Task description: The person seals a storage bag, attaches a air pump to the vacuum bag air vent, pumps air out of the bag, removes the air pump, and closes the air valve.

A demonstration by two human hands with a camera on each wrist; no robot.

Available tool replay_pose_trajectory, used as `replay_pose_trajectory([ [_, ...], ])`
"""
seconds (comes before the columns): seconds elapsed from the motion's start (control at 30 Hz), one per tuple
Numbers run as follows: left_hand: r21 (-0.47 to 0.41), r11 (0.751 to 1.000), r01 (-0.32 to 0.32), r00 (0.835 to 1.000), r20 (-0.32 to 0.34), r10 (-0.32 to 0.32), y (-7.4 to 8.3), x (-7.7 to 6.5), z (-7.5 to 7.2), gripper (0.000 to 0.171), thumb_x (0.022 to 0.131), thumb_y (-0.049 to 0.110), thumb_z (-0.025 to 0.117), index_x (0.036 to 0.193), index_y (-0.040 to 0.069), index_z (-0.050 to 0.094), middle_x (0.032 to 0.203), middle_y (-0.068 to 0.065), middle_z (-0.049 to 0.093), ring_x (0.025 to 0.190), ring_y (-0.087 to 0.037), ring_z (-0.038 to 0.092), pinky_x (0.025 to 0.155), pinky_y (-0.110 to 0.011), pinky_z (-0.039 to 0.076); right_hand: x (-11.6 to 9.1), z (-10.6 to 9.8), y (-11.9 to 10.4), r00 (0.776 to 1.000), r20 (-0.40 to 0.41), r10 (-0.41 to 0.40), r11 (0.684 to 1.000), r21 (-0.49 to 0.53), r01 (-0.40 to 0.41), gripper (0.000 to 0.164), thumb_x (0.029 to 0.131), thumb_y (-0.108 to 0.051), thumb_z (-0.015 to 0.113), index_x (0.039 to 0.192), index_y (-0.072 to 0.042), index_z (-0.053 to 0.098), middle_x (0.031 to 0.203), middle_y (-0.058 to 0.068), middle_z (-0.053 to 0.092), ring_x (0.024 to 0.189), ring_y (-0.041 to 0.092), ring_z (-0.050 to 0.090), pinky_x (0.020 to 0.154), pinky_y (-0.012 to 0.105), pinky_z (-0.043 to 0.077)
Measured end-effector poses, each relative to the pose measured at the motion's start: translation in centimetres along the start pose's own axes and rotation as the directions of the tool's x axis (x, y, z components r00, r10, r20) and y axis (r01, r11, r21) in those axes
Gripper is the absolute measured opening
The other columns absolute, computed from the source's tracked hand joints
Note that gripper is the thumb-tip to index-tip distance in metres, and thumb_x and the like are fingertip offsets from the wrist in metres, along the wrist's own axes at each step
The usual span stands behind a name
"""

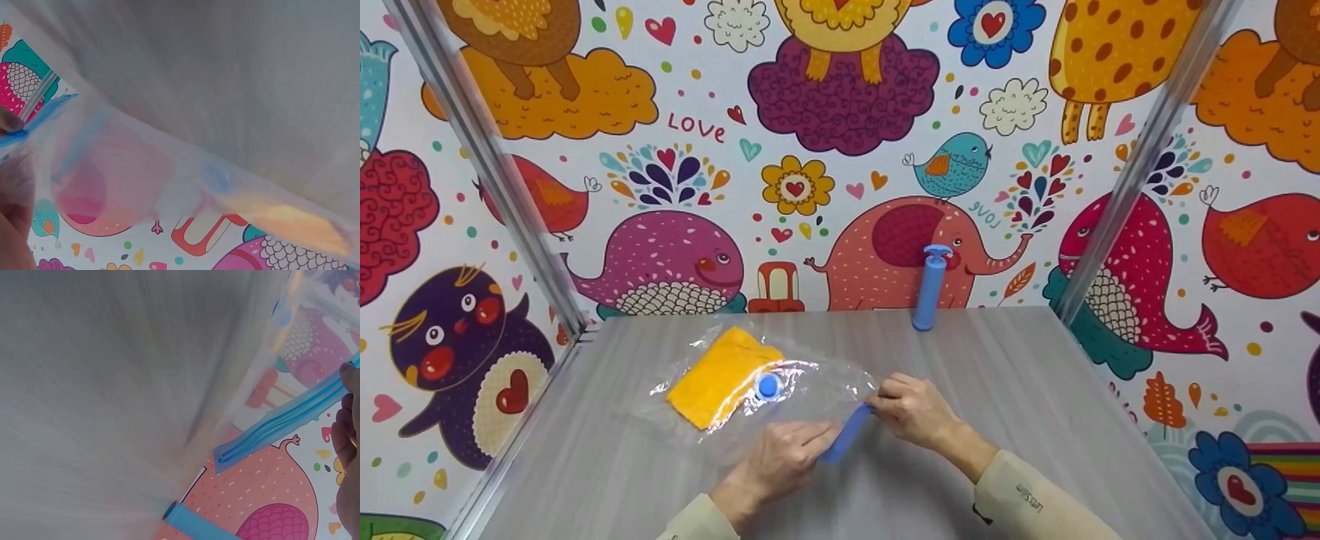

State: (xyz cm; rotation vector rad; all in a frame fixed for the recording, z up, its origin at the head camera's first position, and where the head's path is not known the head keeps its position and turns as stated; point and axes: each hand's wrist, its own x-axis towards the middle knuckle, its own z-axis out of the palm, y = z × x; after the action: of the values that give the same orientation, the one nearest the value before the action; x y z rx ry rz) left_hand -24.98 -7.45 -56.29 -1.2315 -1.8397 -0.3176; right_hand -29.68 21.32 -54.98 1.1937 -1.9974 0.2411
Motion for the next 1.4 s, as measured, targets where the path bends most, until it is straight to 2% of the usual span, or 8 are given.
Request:
replay_pose_trajectory([
  [0.1,0.001,1.000,-0.005,1.000,-0.012,0.006,0.0,0.0,0.0,0.024,0.111,0.010,0.064,0.114,0.010,0.087,0.103,0.001,0.089,0.082,-0.011,0.084,0.074,-0.025,0.069,-0.1,0.1,0.2,1.000,-0.017,-0.010,1.000,0.002,0.010,0.025,0.075,-0.009,0.103,0.096,-0.015,0.090,0.080,-0.003,0.071,0.071,0.009,0.061,0.062,0.017,0.057],
  [0.17,0.003,1.000,-0.006,1.000,-0.012,0.006,0.0,0.0,0.0,0.025,0.111,0.010,0.063,0.114,0.010,0.087,0.103,0.001,0.089,0.081,-0.011,0.084,0.074,-0.025,0.069,-0.2,0.2,0.3,1.000,-0.021,-0.010,1.000,0.000,0.010,0.026,0.075,-0.009,0.103,0.096,-0.015,0.090,0.079,-0.003,0.071,0.070,0.009,0.061,0.061,0.017,0.057],
  [0.4,0.019,1.000,-0.020,1.000,-0.010,0.020,0.0,-0.1,0.0,0.023,0.094,0.005,0.079,0.115,0.010,0.088,0.104,-0.001,0.089,0.081,-0.012,0.084,0.074,-0.026,0.070,-0.6,0.5,0.6,1.000,-0.020,0.015,1.000,-0.002,-0.015,0.023,0.077,-0.009,0.102,0.096,-0.015,0.091,0.080,-0.003,0.071,0.071,0.009,0.063,0.063,0.018,0.059],
  [0.63,0.014,1.000,-0.015,1.000,-0.004,0.015,0.0,-0.2,0.1,0.030,0.113,0.010,0.058,0.113,0.010,0.088,0.104,-0.001,0.089,0.081,-0.012,0.085,0.074,-0.025,0.070,-1.1,0.7,0.9,0.999,-0.020,0.040,0.999,0.014,-0.040,0.024,0.077,-0.006,0.101,0.097,-0.013,0.090,0.083,-0.003,0.074,0.072,0.010,0.065,0.065,0.018,0.060],
  [0.83,0.022,1.000,-0.017,1.000,-0.014,0.017,0.0,-0.3,0.1,0.032,0.112,0.010,0.056,0.111,0.011,0.088,0.103,0.000,0.089,0.080,-0.011,0.084,0.073,-0.025,0.069,-1.6,0.8,1.1,0.997,-0.024,0.069,0.998,0.015,-0.068,0.026,0.077,-0.006,0.101,0.099,-0.013,0.091,0.084,-0.002,0.075,0.072,0.010,0.065,0.065,0.019,0.062],
  [1.13,0.026,1.000,-0.011,1.000,-0.026,0.012,0.1,-0.2,0.0,0.048,0.119,0.011,0.040,0.111,0.013,0.088,0.102,0.002,0.088,0.082,-0.009,0.083,0.076,-0.024,0.069,-1.8,0.8,1.4,0.995,-0.026,0.100,0.993,0.059,-0.099,0.029,0.078,-0.006,0.100,0.105,-0.011,0.091,0.087,0.000,0.078,0.074,0.011,0.069,0.069,0.021,0.066],
  [1.27,-0.004,1.000,0.003,1.000,-0.020,-0.003,0.1,-0.2,-0.1,0.036,0.114,0.008,0.053,0.112,0.011,0.088,0.103,-0.001,0.089,0.081,-0.011,0.084,0.075,-0.025,0.069,-1.7,0.8,1.4,0.994,-0.024,0.108,0.993,0.054,-0.106,0.028,0.079,-0.006,0.100,0.105,-0.010,0.091,0.088,0.001,0.079,0.075,0.012,0.071,0.071,0.023,0.067],
  [1.4,-0.024,1.000,0.015,1.000,-0.021,-0.015,0.1,-0.3,-0.2,0.022,0.098,0.004,0.074,0.115,0.010,0.088,0.103,-0.003,0.089,0.079,-0.013,0.085,0.073,-0.026,0.070,-1.6,0.8,1.5,0.994,-0.026,0.107,0.994,0.025,-0.106,0.026,0.080,-0.006,0.099,0.104,-0.011,0.091,0.088,0.001,0.078,0.076,0.012,0.071,0.071,0.023,0.067],
])
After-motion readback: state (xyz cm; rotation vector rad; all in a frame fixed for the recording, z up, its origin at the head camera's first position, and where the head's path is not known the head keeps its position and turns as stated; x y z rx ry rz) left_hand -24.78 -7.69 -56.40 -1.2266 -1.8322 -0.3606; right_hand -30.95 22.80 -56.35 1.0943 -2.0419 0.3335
